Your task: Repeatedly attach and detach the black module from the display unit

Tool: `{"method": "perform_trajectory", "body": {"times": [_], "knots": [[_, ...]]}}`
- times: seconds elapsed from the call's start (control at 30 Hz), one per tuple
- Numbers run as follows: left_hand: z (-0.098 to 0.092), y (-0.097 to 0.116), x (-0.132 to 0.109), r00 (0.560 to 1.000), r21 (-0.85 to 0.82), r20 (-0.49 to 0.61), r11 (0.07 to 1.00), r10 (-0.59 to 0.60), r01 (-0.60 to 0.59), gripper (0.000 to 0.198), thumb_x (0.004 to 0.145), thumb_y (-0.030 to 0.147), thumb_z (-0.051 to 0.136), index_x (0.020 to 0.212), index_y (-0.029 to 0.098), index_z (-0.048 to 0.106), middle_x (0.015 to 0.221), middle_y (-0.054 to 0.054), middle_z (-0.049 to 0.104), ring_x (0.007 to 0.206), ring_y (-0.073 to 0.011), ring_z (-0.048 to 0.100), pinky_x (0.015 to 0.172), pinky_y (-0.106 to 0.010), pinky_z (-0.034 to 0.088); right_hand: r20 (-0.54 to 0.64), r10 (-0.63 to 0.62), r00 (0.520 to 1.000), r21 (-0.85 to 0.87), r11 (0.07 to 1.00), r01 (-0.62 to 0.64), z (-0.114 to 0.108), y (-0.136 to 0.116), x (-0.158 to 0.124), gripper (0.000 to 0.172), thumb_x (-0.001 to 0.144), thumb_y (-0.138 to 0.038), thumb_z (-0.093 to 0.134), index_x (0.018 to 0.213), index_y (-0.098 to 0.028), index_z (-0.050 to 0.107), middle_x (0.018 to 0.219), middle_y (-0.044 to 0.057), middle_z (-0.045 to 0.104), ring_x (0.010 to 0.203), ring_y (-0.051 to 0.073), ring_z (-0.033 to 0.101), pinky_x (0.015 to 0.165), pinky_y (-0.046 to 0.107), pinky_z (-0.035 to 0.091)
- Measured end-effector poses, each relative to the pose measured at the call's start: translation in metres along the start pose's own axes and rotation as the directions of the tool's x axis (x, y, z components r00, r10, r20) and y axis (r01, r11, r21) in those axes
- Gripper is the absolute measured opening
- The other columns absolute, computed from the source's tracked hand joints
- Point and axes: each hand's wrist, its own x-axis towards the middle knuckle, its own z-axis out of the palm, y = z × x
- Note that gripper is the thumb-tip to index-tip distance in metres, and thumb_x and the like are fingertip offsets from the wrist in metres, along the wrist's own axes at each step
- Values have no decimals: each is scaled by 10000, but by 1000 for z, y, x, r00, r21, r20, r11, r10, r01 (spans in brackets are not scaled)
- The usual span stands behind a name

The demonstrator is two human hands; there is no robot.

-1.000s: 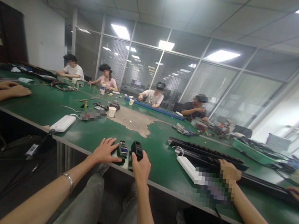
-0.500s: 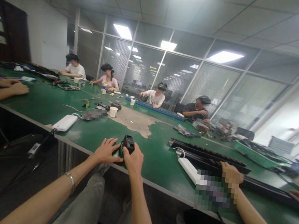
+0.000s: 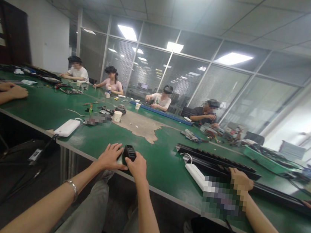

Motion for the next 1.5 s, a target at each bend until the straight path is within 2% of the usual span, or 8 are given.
{"method": "perform_trajectory", "body": {"times": [0.13, 0.3, 0.47, 0.67, 0.83, 1.07, 1.27, 1.5], "knots": [[-1, 1, -1, 1000, 6, -26, 1000, 3, -3, 1068, 621, 825, 549, 1448, 185, 332, 1529, -144, 302, 1414, -355, 206, 1159, -541, 119, -45, -12, 999, -20, 1000, 11, 10, 1, -14, 453, 817, -394, 596, 1188, -135, 582, 1124, 130, 668, 1053, 236, 626, 854, 274, 440], [-2, 1, -3, 1000, 30, -9, 999, 19, -19, 952, 679, 715, 570, 1447, 201, 340, 1531, -125, 305, 1408, -349, 219, 1155, -565, 121, -78, 51, 996, -87, 995, -57, 18, -9, -27, 539, 837, -454, 573, 1276, -143, 529, 1091, 138, 675, 1021, 248, 639, 832, 293, 442], [-2, 1, -3, 1000, 43, 2, 999, 17, -17, 897, 694, 652, 584, 1442, 215, 351, 1531, -111, 305, 1409, -345, 218, 1149, -575, 138, -150, 104, 983, -114, 986, -122, 19, -19, -32, 756, 815, -513, 589, 1378, -41, 417, 1169, 207, 630, 1107, 290, 590, 873, 310, 426], [-1, -1, -2, 1000, 31, -4, 999, 30, -29, 880, 695, 694, 576, 1426, 241, 386, 1527, -108, 315, 1406, -364, 217, 1143, -587, 134, -127, 117, 985, -39, 992, -123, 16, -20, -34, 416, 833, -467, 558, 1128, -179, 615, 959, 100, 696, 949, 239, 648, 798, 280, 438], [1, -4, -2, 999, 12, -13, 999, 33, -33, 953, 666, 809, 530, 1422, 245, 391, 1524, -118, 319, 1407, -370, 212, 1141, -586, 118, -222, 91, 971, 93, 993, -71, 5, -23, -26, 405, 824, -451, 556, 1137, -200, 616, 981, 83, 697, 955, 228, 645, 817, 282, 438], [1, -2, -1, 1000, 4, -1, 1000, 26, -26, 1008, 618, 896, 475, 1426, 301, 388, 1538, -98, 296, 1415, -375, 190, 1135, -593, 90, -361, 192, 913, 248, 963, -104, -9, 7, -20, 563, 827, -510, 511, 1264, -157, 550, 1088, 124, 678, 957, 240, 639, 835, 313, 446], [-3, 2, -1, 1000, 12, 18, 1000, 25, -25, 1000, 628, 915, 423, 1426, 313, 395, 1540, -95, 293, 1418, -374, 183, 1131, -595, 89, -331, 250, 910, 107, 968, -227, 3, 41, -29, 579, 844, -501, 496, 1287, -131, 537, 1051, 154, 678, 1003, 272, 626, 847, 329, 437], [-7, 4, -1, 999, 9, 49, 1000, 14, -15, 954, 653, 903, 413, 1423, 340, 399, 1546, -76, 286, 1424, -369, 172, 1132, -594, 82, -298, 135, 945, -121, 977, -177, 12, 49, -34, 714, 817, -480, 569, 1358, -29, 449, 1150, 207, 633, 1063, 308, 588, 891, 342, 418]]}}
